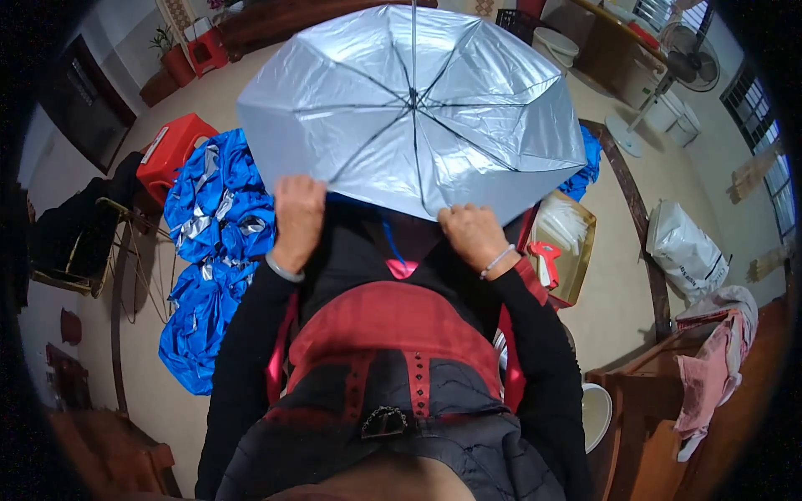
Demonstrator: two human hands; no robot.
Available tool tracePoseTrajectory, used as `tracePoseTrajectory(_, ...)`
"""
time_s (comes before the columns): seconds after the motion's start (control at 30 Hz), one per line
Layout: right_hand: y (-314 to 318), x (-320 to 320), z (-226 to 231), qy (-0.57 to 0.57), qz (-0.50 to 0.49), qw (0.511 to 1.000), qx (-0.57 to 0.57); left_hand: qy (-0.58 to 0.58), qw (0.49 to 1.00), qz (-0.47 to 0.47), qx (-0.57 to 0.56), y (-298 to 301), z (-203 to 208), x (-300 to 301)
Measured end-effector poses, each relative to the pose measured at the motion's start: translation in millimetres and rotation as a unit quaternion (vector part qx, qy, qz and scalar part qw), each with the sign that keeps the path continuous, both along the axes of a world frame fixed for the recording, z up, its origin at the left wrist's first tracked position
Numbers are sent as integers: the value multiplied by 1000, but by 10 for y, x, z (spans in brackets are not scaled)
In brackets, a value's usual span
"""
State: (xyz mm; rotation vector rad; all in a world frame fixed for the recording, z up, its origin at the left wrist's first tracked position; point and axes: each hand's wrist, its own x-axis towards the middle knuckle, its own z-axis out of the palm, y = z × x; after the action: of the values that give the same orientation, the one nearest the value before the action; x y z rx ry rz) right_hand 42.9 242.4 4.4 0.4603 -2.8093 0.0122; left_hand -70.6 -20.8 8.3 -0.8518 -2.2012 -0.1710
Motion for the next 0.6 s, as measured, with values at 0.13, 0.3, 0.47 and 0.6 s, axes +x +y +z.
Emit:
tracePoseTrajectory(0.13,-93,43,25,2,-3,999,40,-48,999,-5,-5,62,62,7)
tracePoseTrajectory(0.3,-276,-27,-27,16,83,996,-9,-130,952,-275,-17,520,-149,498)
tracePoseTrajectory(0.47,-294,-13,38,14,114,991,-64,-77,966,-240,-55,387,-78,256)
tracePoseTrajectory(0.6,-220,-54,56,58,83,994,-36,-56,995,-15,-81,-3,13,15)
